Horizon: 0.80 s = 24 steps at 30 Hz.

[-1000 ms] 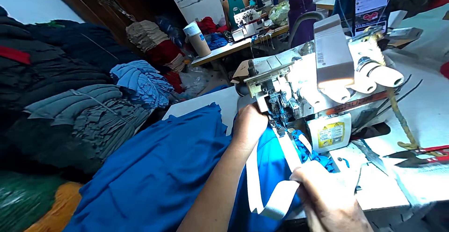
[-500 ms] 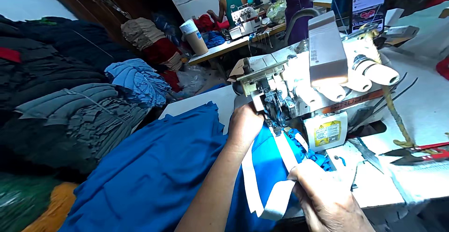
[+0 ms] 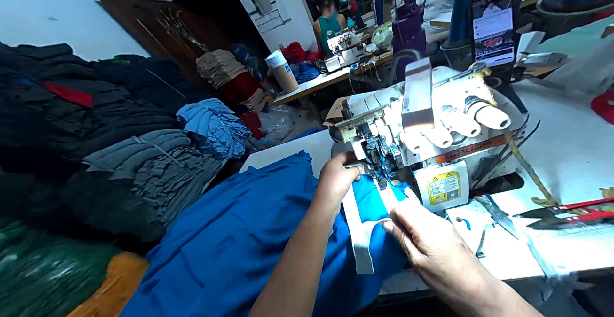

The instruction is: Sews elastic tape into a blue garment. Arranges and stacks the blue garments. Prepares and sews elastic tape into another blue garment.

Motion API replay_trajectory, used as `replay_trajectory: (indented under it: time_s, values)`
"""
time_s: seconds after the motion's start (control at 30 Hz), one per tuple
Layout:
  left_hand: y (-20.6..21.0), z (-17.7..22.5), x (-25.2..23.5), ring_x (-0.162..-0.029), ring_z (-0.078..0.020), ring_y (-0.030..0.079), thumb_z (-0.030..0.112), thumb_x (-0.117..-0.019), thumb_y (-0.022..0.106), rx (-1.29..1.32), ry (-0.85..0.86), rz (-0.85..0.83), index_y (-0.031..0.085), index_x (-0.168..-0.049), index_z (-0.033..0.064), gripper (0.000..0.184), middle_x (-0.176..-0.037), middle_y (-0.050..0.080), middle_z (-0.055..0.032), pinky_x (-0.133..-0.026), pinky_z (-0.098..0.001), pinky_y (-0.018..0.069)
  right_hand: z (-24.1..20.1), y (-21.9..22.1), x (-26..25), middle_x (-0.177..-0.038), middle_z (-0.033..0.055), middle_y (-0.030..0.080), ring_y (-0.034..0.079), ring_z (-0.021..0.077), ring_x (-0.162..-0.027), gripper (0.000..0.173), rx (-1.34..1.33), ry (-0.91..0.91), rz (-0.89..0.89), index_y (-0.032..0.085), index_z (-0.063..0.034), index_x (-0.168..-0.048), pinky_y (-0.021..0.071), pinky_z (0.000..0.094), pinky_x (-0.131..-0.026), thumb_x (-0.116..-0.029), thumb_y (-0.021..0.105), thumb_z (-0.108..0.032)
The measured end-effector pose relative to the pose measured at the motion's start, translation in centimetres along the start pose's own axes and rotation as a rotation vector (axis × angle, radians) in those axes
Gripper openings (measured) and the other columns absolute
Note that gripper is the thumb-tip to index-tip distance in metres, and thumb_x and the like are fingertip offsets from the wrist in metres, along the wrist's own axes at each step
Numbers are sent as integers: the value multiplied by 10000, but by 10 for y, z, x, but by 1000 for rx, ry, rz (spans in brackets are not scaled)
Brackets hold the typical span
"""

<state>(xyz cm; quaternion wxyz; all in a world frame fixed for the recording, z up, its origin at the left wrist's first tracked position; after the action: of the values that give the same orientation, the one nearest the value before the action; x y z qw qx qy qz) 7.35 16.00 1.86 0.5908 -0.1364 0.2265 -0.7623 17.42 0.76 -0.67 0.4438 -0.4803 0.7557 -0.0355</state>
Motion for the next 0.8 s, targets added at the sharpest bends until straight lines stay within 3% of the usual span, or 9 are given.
replay_trajectory:
  time_s: [0.1,0.27,0.37,0.43,0.5,0.57,0.67,0.73,0.8]
  values:
    - [-28,7,27,-749,-61,582,-104,-967,454,489,-4,24,542,-1362,96,451,-989,592,-4,-677,-211,506,-2,-6,-1,-751,56,623,624,158,-648,292,-61,-41,-40,686,-78,-875,510,314,-559,-1010,533,-288]
    - [-62,20,58,-760,-137,713,-7,-1004,300,963,110,16,664,-1204,226,476,-1007,735,-17,-685,-290,603,-4,-23,9,-752,106,626,625,218,-638,240,-156,-102,-167,674,-36,-892,509,382,-554,-973,564,-232]
    - [-57,29,71,-834,-90,711,51,-952,468,629,289,-96,721,-1152,145,336,-941,750,-2,-784,-253,588,3,-34,14,-729,101,615,587,167,-631,283,-279,-39,-215,678,-11,-908,485,317,-579,-1003,549,-244]
    - [-44,38,83,-908,-83,693,177,-981,535,-48,466,-193,739,-1010,54,240,-932,743,-12,-868,-280,551,8,-38,18,-730,76,594,535,98,-647,318,-418,50,-272,691,12,-914,441,256,-612,-1029,530,-238]
    - [-29,41,98,-847,-241,721,434,-979,577,-625,652,-257,788,-1056,26,466,-880,758,-108,-831,-458,560,1,-42,23,-733,55,576,511,55,-643,331,-496,81,-344,683,23,-890,423,217,-611,-1047,511,-214]
    - [-34,39,105,-765,-316,722,634,-931,529,-916,705,-268,782,-1087,34,670,-816,748,-131,-803,-585,537,-9,-46,25,-740,84,601,537,76,-645,323,-500,77,-417,683,47,-905,440,234,-616,-1054,509,-181]
    - [-43,50,110,-658,-261,686,554,-901,630,-984,799,-316,779,-981,56,526,-757,719,-92,-646,-514,526,-7,-42,21,-729,88,593,532,87,-646,328,-449,94,-452,682,49,-903,435,243,-618,-1056,514,-188]
    - [-48,61,112,-650,-146,632,449,-947,613,-836,905,-405,735,-794,77,421,-711,664,-33,-594,-340,488,-11,-39,20,-737,118,608,550,127,-655,331,-414,51,-487,687,60,-907,443,272,-624,-1053,516,-183]
    - [-53,65,110,-814,-9,632,383,-997,603,-554,932,-548,696,-743,68,416,-818,694,-1,-702,-153,493,-23,-36,21,-795,178,653,611,213,-690,300,-396,-29,-498,698,73,-926,490,344,-645,-1038,540,-155]
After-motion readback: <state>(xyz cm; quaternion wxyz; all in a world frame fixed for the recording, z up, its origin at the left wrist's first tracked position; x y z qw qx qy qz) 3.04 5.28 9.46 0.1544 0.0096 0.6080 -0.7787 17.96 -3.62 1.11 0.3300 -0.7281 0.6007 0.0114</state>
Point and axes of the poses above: each hand's wrist, its own x-axis away from the middle knuckle, its own y-axis out of the palm, z = x × y, the point moved 8 cm from there along -x, towards the middle knuckle
